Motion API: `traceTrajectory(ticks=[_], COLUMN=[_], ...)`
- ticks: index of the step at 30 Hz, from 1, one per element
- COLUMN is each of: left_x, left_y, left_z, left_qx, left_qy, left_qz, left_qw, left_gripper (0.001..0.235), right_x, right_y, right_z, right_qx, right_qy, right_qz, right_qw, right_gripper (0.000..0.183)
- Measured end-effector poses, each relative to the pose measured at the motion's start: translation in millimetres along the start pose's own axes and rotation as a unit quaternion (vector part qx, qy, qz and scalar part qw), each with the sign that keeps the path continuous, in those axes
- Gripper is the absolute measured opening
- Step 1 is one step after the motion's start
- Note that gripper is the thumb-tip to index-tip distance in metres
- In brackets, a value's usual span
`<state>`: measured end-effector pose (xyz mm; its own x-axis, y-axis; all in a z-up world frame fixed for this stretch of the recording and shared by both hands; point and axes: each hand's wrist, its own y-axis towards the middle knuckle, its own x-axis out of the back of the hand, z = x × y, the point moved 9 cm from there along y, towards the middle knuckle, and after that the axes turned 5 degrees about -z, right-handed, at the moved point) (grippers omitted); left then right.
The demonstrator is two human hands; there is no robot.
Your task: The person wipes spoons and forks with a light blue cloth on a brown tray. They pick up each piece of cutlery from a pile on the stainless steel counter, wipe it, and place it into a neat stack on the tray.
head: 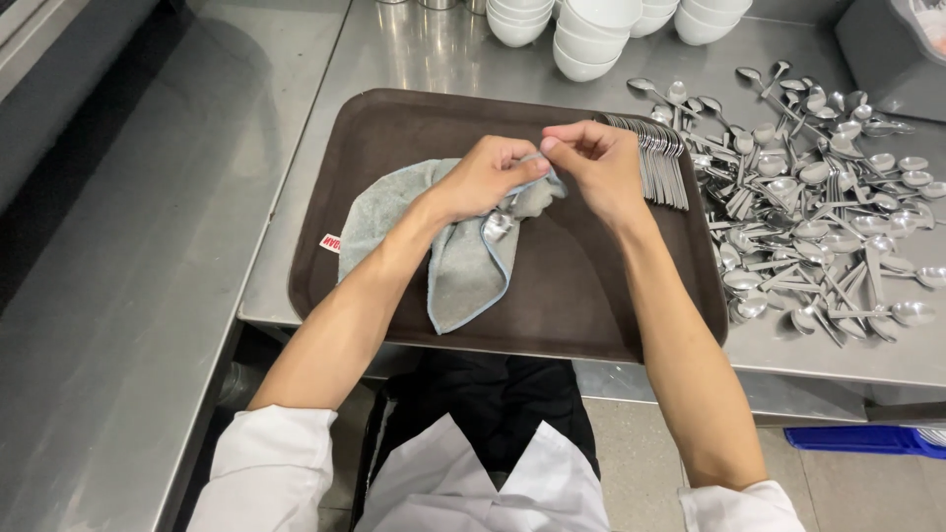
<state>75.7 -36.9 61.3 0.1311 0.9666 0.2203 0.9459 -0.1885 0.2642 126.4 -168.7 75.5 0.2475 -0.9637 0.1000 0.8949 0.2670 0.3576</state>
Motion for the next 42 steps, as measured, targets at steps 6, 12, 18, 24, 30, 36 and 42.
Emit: traceTrajectory(ticks=[6, 12, 18, 24, 30, 36, 42], left_x=[15, 56, 99, 114, 82, 30, 28], left_y=[3, 11, -7, 9, 7, 29, 28], left_z=[-3, 13, 18, 90, 75, 83, 90], left_qx=[-0.005, -0.027, -0.084, -0.086, -0.022, 0.038, 0.071], left_qy=[0.004, 0.006, 0.022, 0.017, -0.082, -0.220, -0.284], left_qz=[-0.037, -0.216, -0.420, -0.476, -0.428, -0.237, -0.193], left_qw=[0.999, 0.976, 0.903, 0.875, 0.900, 0.946, 0.936], left_gripper=[0.022, 0.014, 0.029, 0.033, 0.030, 0.013, 0.014], right_x=[38, 43, -27, -65, -58, -29, -26], right_y=[5, 1, -18, -35, -23, -16, -14], right_z=[7, 17, 12, -15, -33, -13, -18], right_qx=[0.039, 0.097, 0.000, 0.002, 0.017, 0.061, 0.053], right_qy=[0.029, 0.007, -0.101, -0.012, -0.027, -0.025, 0.005], right_qz=[-0.156, -0.182, 0.096, 0.149, 0.087, 0.003, 0.010], right_qw=[0.987, 0.978, 0.990, 0.989, 0.996, 0.998, 0.999], right_gripper=[0.012, 0.011, 0.021, 0.028, 0.025, 0.023, 0.036])
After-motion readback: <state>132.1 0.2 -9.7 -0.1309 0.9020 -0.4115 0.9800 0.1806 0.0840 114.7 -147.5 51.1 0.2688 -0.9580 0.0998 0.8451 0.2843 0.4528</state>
